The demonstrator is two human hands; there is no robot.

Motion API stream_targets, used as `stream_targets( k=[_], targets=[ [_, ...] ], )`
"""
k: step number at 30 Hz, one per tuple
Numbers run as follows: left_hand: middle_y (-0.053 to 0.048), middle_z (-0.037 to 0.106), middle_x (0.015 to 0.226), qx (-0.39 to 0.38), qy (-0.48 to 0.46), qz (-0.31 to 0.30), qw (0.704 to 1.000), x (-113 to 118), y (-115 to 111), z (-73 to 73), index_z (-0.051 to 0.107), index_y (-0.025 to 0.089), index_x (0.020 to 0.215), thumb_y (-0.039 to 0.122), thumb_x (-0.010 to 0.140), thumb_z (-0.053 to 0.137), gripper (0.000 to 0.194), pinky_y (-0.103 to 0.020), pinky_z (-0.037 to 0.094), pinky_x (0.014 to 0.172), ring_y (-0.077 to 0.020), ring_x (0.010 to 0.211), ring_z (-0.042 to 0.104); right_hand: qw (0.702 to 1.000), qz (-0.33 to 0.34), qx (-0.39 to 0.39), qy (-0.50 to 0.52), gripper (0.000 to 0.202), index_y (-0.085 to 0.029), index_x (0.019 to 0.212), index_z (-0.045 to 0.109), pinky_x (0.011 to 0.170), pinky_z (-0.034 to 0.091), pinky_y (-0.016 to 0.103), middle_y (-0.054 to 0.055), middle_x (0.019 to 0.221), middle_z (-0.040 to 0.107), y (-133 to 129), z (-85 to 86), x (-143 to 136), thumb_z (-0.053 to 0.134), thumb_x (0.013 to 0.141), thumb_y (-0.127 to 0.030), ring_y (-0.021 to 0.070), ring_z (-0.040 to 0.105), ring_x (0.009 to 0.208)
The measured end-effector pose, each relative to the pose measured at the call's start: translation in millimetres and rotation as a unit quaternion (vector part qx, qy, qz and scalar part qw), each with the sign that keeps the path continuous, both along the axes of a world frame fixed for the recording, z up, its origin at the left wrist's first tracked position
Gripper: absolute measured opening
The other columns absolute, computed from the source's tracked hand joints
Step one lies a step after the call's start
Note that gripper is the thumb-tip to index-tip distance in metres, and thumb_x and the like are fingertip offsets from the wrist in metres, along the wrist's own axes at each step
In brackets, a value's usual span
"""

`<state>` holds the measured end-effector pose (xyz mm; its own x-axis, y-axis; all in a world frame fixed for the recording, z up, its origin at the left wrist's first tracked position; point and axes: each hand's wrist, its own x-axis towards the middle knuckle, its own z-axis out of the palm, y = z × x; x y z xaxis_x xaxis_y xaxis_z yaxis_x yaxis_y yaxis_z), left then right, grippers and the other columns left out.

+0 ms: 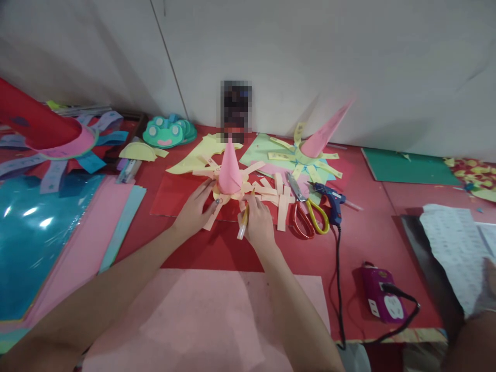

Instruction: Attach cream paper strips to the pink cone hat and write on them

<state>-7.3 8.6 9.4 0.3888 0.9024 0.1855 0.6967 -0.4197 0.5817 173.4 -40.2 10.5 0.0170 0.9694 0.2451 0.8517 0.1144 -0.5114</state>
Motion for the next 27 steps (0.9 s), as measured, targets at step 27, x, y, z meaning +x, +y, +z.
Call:
stream_targets(
  k=[27],
  targets=[
    [-0.007,0.049,0.134,-0.083,-0.182,0.060,0.978,-20,40,-5.9,0.052,0.022,0.126,0.022,0.075,0.054,0.051,-0.039,0.040,0.103,-0.0223,0.123,0.047,0.991,0.072,0.040,0.109,0.006,-0.022,0.082,0.053,0.064,0.047,0.030,0.002,0.073,0.060,3,-0.3,-3,0.052,0.083,-0.027,0.0161,0.057,0.068]
  ],
)
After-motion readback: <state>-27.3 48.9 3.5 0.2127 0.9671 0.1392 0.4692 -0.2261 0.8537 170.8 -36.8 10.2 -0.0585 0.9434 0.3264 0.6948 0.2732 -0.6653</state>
